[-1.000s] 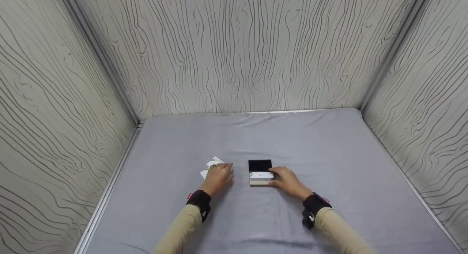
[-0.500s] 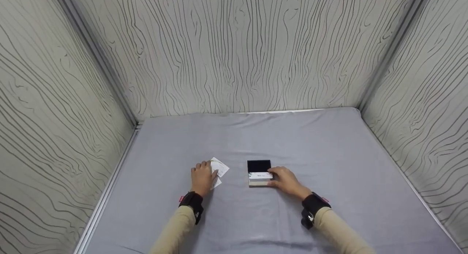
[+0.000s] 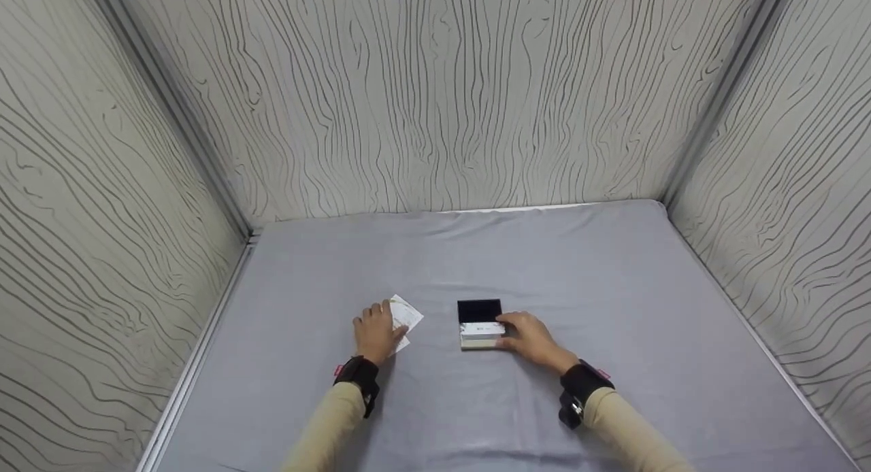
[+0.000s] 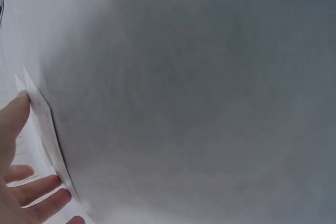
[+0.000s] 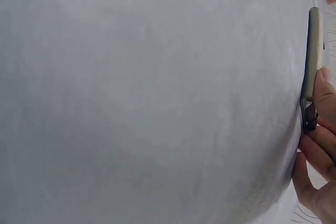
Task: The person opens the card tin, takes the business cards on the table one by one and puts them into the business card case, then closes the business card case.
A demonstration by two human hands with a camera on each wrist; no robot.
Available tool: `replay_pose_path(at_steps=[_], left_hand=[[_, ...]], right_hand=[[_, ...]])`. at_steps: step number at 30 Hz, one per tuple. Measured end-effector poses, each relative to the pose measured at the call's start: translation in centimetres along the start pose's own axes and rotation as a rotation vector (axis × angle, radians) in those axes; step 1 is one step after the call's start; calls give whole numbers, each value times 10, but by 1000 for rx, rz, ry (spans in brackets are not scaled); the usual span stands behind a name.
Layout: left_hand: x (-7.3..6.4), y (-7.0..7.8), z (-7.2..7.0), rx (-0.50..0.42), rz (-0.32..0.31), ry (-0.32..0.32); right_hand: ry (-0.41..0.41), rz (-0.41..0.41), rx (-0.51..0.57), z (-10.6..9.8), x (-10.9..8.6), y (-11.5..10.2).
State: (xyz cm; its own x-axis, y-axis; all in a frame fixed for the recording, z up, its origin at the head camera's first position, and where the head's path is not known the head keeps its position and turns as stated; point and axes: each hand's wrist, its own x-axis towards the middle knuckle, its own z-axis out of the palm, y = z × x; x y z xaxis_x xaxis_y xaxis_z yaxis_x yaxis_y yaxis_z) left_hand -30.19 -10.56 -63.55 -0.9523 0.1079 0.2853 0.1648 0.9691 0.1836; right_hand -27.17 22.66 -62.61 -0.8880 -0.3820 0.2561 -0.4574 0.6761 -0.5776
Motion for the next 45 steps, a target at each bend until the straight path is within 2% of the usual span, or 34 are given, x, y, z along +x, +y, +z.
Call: replay_pose_path(at_steps=[4,9,16,21,28,32,35,41,45], left_hand=[[3,-2,2,-27,3,-12],[7,-4,3,-54,0,2],[10,-1,-1,-75,-25,-9],[12,1,-3,-70,-26,3],[12,3,-6,-108,-37,38],[14,4,-7,-148,-53,19],[14,5,-7,-210,-24,-1],[10,8,-6,-288,100,-8],[9,9,-5,-317,132,-9]], right_hand=[[3,0,7,1,-1,0],[1,-6,11,2,-2,-1],[4,-10,7,2,-3,-2],[-5,22,6,2,-3,-2],[-11,39,19,1,-2,-2],[-9,34,6,0,-2,-1],[-4,27,-2,-2,-1,-1],[4,19,-4,-3,-3,-1],[2,21,7,-2,-4,-2]])
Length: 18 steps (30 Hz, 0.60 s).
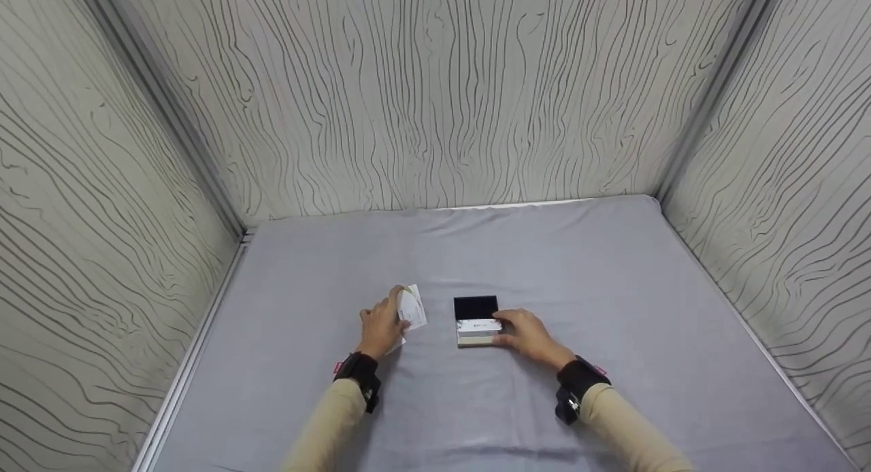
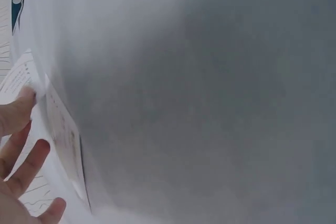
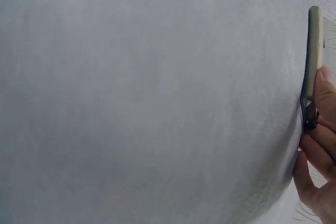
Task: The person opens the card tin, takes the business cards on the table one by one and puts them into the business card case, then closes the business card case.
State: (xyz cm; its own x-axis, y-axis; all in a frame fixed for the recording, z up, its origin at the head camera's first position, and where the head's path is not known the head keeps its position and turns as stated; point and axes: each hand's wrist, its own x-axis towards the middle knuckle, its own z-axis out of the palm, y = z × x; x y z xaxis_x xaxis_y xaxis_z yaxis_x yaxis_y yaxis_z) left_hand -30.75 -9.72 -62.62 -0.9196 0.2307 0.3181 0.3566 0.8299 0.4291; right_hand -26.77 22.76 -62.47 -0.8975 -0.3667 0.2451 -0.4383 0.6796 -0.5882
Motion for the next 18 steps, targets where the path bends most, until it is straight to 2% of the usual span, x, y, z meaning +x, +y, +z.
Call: replay_pose_path(at_steps=[3,6,9,13,18], left_hand=[[-1,2,0,-33,25,16],[-1,3,-1,-67,80,46],[0,7,-3,-96,73,25],[1,12,-4,-141,14,-40],[3,13,-3,-160,57,-26]], right_hand=[[8,-9,-2,1,-1,1],[1,-12,-3,1,1,2],[-6,-8,-4,1,2,3],[7,-14,-17,1,1,3],[20,-18,-27,0,0,3]])
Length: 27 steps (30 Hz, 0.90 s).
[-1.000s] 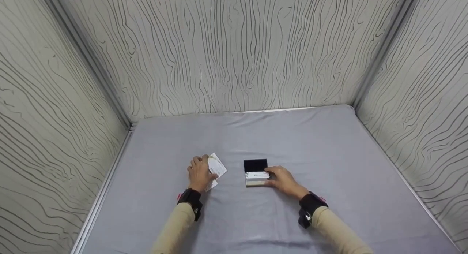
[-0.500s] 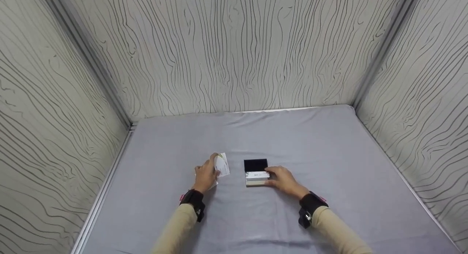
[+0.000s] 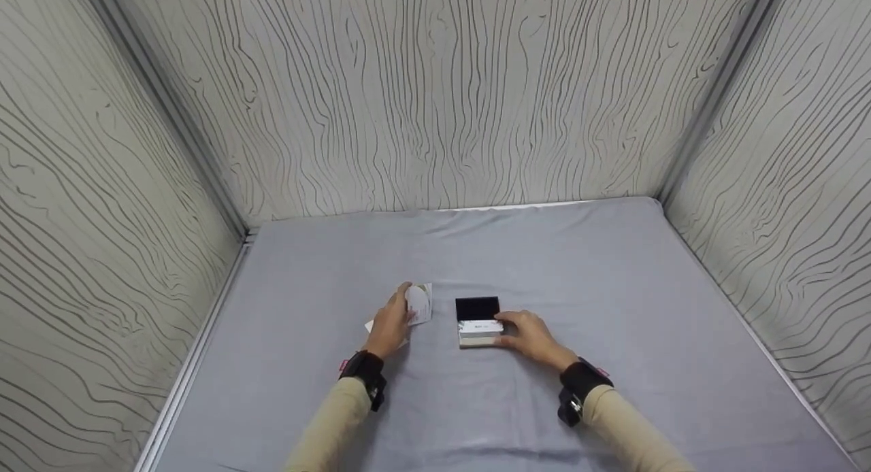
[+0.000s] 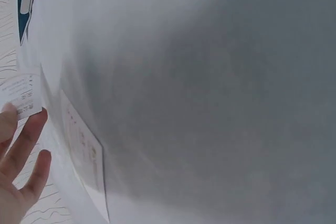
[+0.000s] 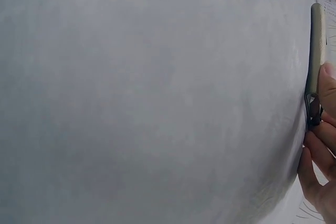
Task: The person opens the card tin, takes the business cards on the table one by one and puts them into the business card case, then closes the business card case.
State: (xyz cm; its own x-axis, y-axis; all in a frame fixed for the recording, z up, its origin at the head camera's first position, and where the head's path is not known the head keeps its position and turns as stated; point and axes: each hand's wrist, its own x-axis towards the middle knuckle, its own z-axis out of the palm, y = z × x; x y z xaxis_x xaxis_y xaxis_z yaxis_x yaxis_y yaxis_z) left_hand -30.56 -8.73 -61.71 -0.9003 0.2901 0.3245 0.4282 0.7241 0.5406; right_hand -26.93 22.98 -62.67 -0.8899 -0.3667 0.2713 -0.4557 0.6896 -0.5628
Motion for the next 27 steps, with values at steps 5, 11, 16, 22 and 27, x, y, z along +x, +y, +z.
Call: replay_pose_path(at_steps=[5,11,16,22,27], left_hand=[[1,4,1,-3,26,15],[5,12,4,24,30,39],[9,17,6,11,34,46],[15,23,12,-31,118,70],[19,32,18,-83,161,51]], right_hand=[[0,0,11,0,-1,-1],[-1,-3,2,-1,-2,-1],[-6,9,10,-1,-1,-1],[-2,25,13,0,-1,-1],[0,37,24,0,0,-1]])
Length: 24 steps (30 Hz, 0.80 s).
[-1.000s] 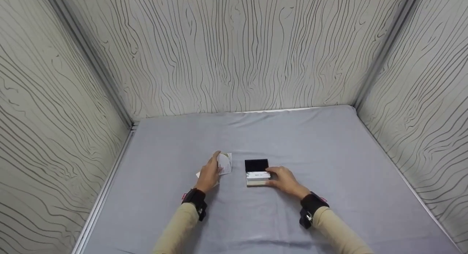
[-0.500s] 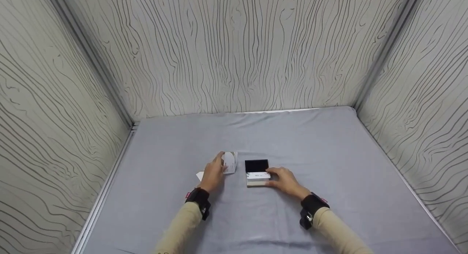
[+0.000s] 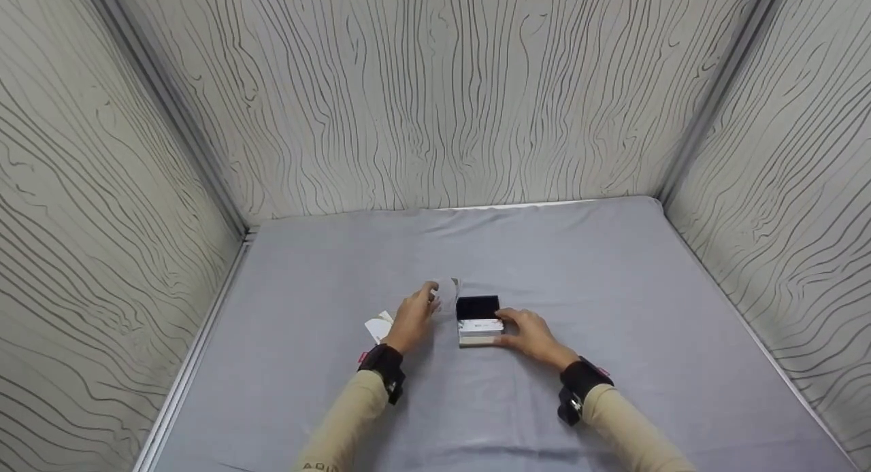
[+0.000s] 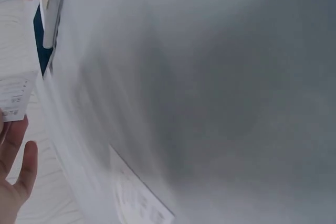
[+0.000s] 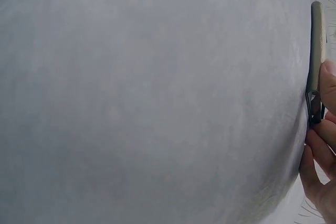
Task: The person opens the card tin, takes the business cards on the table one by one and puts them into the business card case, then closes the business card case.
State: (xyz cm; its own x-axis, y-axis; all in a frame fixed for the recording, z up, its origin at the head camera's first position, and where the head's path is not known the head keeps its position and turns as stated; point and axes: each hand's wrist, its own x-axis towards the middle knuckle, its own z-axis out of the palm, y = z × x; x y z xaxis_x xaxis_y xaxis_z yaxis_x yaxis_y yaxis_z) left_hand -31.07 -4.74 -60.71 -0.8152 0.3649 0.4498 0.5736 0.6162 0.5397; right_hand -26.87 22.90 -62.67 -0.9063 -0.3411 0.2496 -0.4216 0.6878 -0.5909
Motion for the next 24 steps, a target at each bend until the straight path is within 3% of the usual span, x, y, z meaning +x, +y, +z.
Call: replay_pose_path(at_steps=[7,12,18,24], left_hand=[[8,13,13,-15,43,-77],[9,20,23,-3,98,-87],[10,26,30,44,82,-127],[11,32,33,132,149,-98]], right_hand=[[-1,18,18,-2,1,2],[-8,37,53,-1,2,1],[1,55,60,0,1,2],[-10,63,70,0,0,2]])
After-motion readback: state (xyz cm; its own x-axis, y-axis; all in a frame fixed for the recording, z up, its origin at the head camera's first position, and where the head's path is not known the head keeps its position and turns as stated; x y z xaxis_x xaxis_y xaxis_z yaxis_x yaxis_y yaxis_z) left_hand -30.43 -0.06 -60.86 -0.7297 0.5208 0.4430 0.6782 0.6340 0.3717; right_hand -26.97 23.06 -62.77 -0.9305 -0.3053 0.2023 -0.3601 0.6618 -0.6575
